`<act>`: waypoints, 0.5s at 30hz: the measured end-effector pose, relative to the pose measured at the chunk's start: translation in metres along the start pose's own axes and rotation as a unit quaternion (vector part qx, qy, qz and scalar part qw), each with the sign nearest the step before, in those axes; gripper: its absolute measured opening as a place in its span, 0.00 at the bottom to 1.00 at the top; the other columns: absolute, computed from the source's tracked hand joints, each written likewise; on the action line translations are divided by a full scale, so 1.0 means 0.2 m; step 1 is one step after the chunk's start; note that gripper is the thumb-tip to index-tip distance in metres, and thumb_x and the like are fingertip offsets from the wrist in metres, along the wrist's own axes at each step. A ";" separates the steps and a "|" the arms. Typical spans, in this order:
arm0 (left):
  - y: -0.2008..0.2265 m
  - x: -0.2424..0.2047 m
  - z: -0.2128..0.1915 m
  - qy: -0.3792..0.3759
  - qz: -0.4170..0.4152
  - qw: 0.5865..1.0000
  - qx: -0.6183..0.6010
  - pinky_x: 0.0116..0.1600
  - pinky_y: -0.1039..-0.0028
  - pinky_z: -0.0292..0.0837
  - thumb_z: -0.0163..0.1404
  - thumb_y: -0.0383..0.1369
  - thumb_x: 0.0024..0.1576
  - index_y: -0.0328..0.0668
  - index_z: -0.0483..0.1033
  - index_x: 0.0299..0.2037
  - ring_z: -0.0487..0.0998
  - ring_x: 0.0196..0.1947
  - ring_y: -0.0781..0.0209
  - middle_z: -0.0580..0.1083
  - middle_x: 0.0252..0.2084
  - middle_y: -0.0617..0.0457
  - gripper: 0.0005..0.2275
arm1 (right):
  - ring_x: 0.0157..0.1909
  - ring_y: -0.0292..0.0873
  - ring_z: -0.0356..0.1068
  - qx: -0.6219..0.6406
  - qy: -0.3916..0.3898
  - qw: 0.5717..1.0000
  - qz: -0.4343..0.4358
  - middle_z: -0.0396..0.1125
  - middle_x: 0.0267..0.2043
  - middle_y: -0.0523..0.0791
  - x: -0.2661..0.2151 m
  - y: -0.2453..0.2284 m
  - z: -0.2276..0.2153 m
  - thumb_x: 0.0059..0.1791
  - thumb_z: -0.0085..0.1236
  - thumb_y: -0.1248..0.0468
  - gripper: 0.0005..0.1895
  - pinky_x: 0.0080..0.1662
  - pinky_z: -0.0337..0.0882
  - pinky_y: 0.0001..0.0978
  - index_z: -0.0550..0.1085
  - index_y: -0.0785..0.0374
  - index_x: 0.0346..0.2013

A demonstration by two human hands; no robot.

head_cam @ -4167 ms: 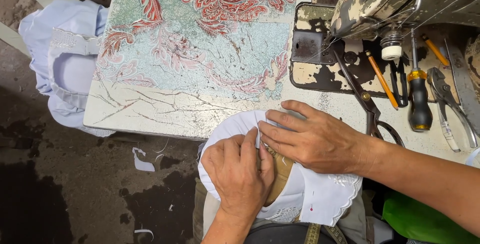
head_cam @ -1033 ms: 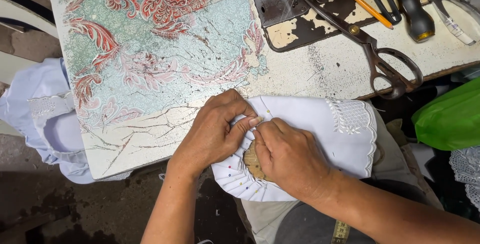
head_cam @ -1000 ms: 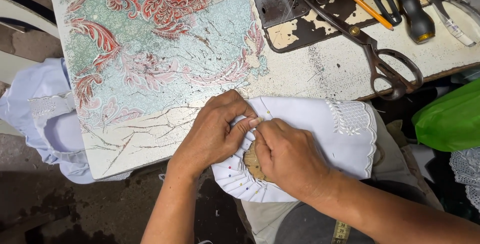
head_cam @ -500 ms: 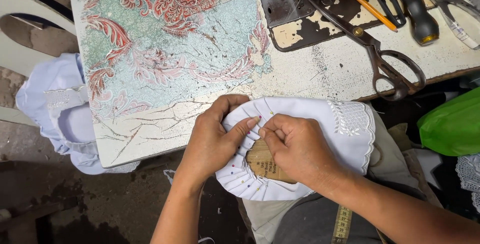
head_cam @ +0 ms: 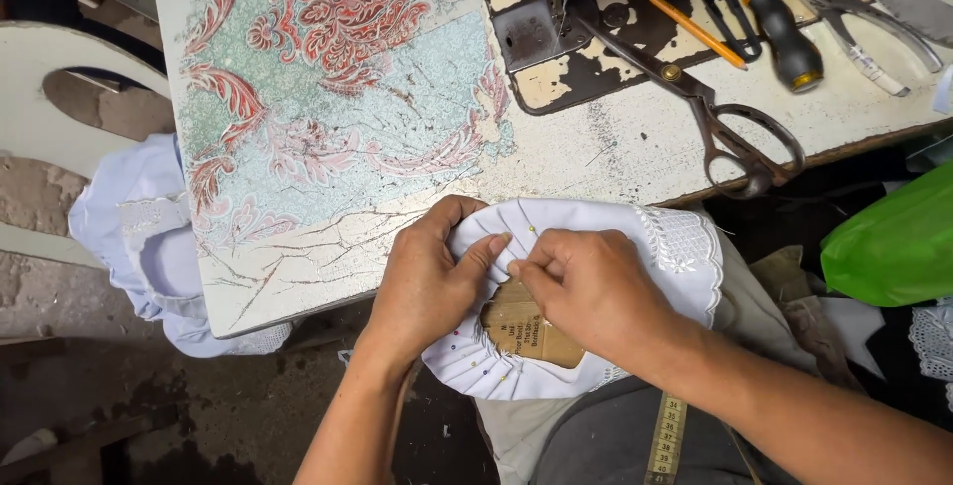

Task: The person pins a white fabric piece around a cardboard template on a sewing table. They repeatedly insert pins along the curved edge, adjust the fabric, and use a screwdriver to press the fabric against the template. The person continues pinning and adjusting the fabric throughout the clip.

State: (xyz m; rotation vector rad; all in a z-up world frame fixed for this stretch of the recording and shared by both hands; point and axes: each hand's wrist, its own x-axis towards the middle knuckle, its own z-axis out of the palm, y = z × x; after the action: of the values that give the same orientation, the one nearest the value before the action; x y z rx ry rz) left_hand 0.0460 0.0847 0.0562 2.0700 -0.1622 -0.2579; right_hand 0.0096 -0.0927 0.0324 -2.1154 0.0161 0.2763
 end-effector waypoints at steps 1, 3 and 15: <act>0.00 0.00 0.00 -0.001 0.002 1.000 0.001 0.29 0.63 0.73 0.60 0.28 0.53 0.32 0.80 0.41 0.79 0.25 0.45 0.77 0.24 0.35 0.09 | 0.14 0.44 0.67 0.001 0.002 1.000 0.000 0.69 0.10 0.48 -0.02 0.02 -0.03 0.46 0.58 0.68 0.07 0.22 0.66 0.35 0.79 0.65 0.25; 0.01 0.00 0.00 -0.005 0.013 1.000 0.014 0.28 0.62 0.73 0.59 0.28 0.54 0.32 0.80 0.41 0.80 0.25 0.43 0.77 0.24 0.34 0.08 | 0.24 0.52 0.75 -0.117 0.054 0.980 -0.153 0.71 0.19 0.49 -0.06 0.05 -0.08 0.48 0.57 0.66 0.04 0.26 0.72 0.41 0.79 0.61 0.32; 0.13 0.07 0.05 -0.084 -0.050 0.993 0.067 0.35 0.76 0.67 0.58 0.39 0.57 0.51 0.78 0.43 0.70 0.26 0.70 0.76 0.27 0.62 0.08 | 0.55 0.51 0.65 -0.175 0.068 0.960 -0.209 0.68 0.52 0.43 0.11 0.08 -0.24 0.42 0.64 0.57 0.29 0.55 0.61 0.45 0.72 0.53 0.57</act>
State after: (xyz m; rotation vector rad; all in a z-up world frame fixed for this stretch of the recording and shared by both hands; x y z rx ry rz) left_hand 0.0574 0.0595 0.0720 2.1915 -0.1823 -0.4949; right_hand 0.0375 -0.1398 0.0383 -2.4181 -0.4232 -0.1320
